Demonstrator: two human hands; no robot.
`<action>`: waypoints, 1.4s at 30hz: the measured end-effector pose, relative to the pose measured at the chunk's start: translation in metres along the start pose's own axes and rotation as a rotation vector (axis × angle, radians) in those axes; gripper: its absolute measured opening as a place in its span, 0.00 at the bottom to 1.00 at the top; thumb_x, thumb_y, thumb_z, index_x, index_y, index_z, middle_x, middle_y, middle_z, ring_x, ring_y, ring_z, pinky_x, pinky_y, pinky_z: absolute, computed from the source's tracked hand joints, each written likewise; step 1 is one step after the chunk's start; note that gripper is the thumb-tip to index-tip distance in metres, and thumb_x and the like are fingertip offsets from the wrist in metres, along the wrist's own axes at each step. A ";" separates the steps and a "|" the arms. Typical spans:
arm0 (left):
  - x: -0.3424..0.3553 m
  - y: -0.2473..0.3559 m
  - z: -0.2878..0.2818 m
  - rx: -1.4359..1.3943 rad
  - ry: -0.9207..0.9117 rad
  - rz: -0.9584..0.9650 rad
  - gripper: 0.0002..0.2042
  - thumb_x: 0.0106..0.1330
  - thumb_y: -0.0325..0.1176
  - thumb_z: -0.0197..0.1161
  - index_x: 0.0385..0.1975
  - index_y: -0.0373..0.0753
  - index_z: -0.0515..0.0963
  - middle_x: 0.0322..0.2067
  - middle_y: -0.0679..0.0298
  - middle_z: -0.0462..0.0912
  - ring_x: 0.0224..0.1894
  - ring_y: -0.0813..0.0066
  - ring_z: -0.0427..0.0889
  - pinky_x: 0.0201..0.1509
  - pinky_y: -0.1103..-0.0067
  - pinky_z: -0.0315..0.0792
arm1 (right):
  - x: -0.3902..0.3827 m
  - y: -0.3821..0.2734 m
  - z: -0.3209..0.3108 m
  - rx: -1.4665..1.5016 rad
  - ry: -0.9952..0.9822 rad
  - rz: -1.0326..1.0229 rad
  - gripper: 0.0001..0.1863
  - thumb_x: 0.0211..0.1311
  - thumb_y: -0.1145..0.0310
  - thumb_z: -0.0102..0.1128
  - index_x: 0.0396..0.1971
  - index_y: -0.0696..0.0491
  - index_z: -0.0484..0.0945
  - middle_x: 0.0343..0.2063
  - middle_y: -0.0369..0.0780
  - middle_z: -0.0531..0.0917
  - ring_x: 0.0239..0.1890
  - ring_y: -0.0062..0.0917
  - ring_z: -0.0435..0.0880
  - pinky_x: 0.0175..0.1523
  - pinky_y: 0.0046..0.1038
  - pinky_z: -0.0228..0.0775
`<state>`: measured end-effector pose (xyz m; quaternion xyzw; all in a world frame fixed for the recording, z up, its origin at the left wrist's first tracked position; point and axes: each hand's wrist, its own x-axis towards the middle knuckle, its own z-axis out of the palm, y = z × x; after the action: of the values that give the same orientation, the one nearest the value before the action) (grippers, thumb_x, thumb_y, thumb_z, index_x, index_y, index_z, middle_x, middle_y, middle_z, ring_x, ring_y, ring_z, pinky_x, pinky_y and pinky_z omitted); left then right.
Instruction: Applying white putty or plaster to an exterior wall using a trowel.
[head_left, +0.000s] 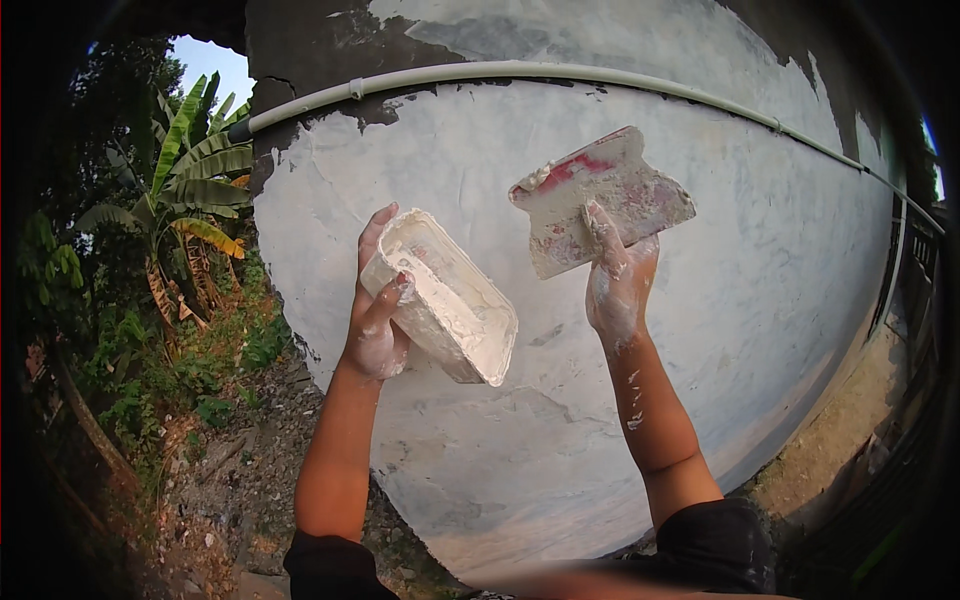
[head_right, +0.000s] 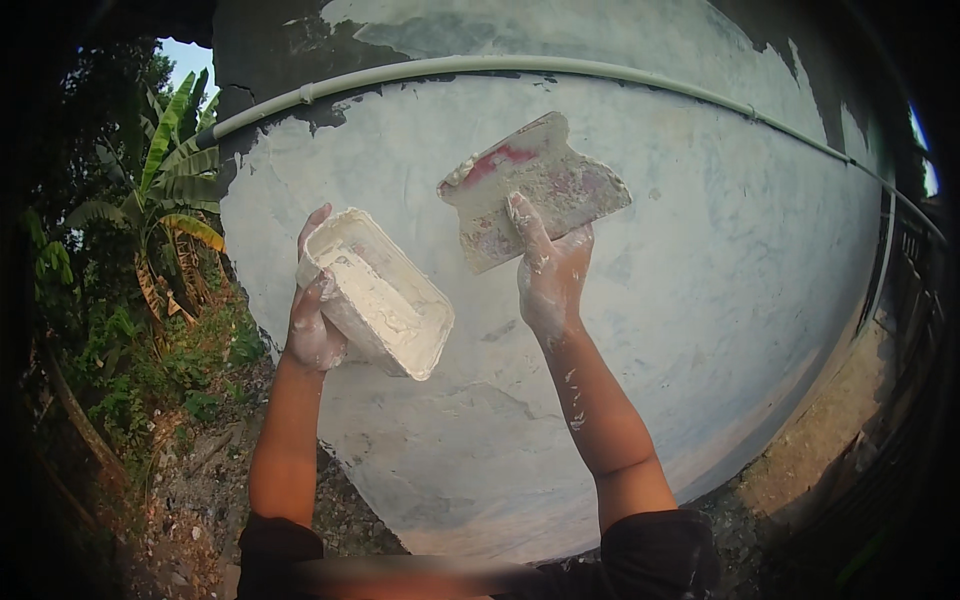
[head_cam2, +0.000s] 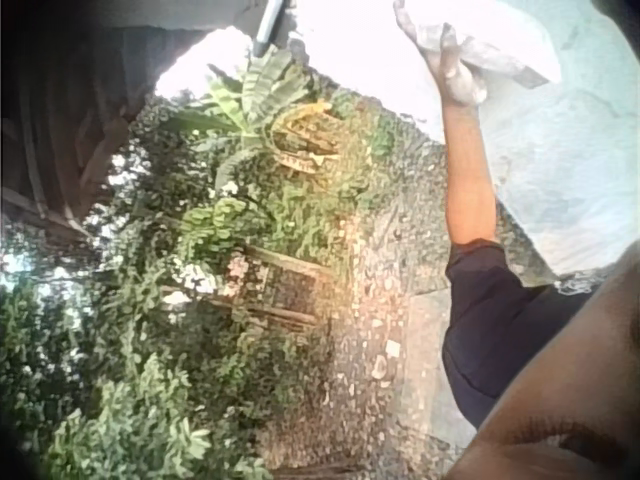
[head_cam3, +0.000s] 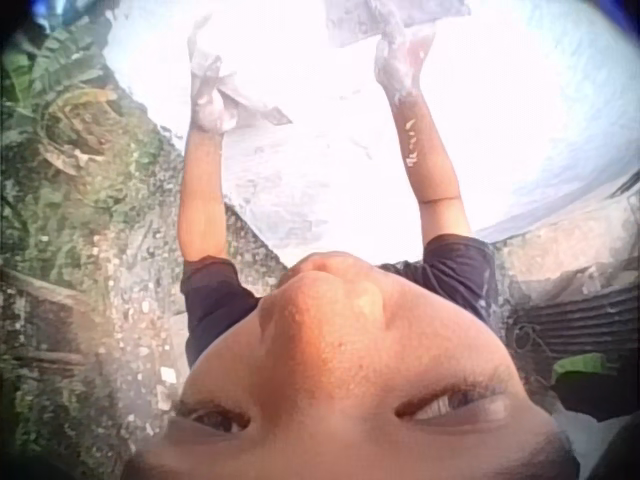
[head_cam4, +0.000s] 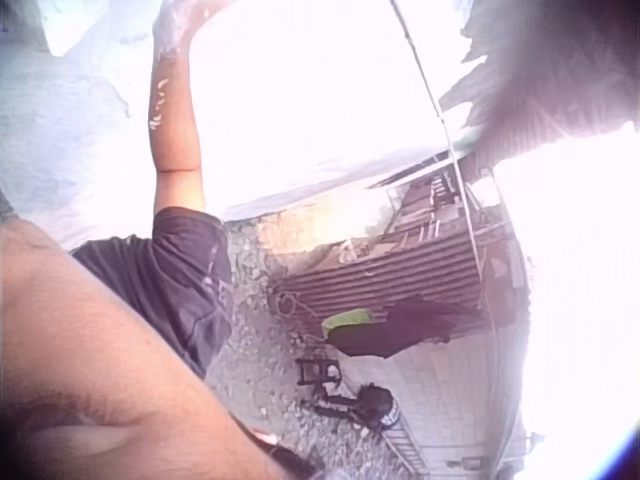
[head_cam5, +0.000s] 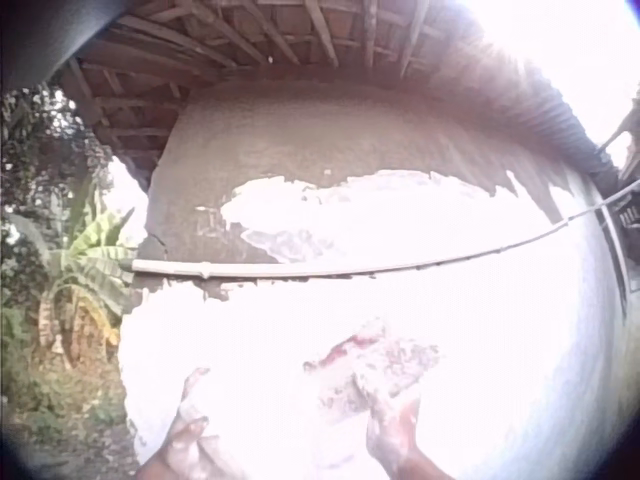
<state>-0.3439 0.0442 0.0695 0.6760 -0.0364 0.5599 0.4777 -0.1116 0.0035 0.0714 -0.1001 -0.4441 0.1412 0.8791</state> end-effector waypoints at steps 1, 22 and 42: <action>0.005 0.006 0.004 0.024 0.009 0.004 0.43 0.56 0.42 0.64 0.71 0.48 0.48 0.59 0.58 0.64 0.63 0.63 0.66 0.64 0.65 0.68 | 0.008 -0.002 0.002 0.002 0.001 -0.011 0.24 0.60 0.72 0.66 0.53 0.63 0.68 0.47 0.44 0.78 0.48 0.26 0.79 0.56 0.28 0.69; -0.007 0.038 -0.013 0.274 0.104 0.119 0.46 0.49 0.50 0.72 0.66 0.46 0.53 0.57 0.61 0.64 0.61 0.65 0.66 0.66 0.69 0.64 | 0.148 0.058 0.010 -1.606 0.126 -0.903 0.21 0.52 0.74 0.59 0.49 0.48 0.80 0.44 0.39 0.84 0.48 0.36 0.81 0.53 0.37 0.71; -0.008 0.019 -0.026 0.271 0.057 0.126 0.48 0.48 0.53 0.72 0.67 0.45 0.52 0.59 0.60 0.62 0.63 0.64 0.64 0.67 0.68 0.61 | 0.184 -0.013 -0.040 -1.731 0.029 -0.715 0.19 0.58 0.76 0.49 0.47 0.48 0.83 0.43 0.40 0.84 0.46 0.40 0.81 0.52 0.39 0.74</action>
<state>-0.3770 0.0482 0.0723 0.7145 0.0105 0.6075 0.3469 0.0264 0.0511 0.1903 -0.5790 -0.3880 -0.5186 0.4953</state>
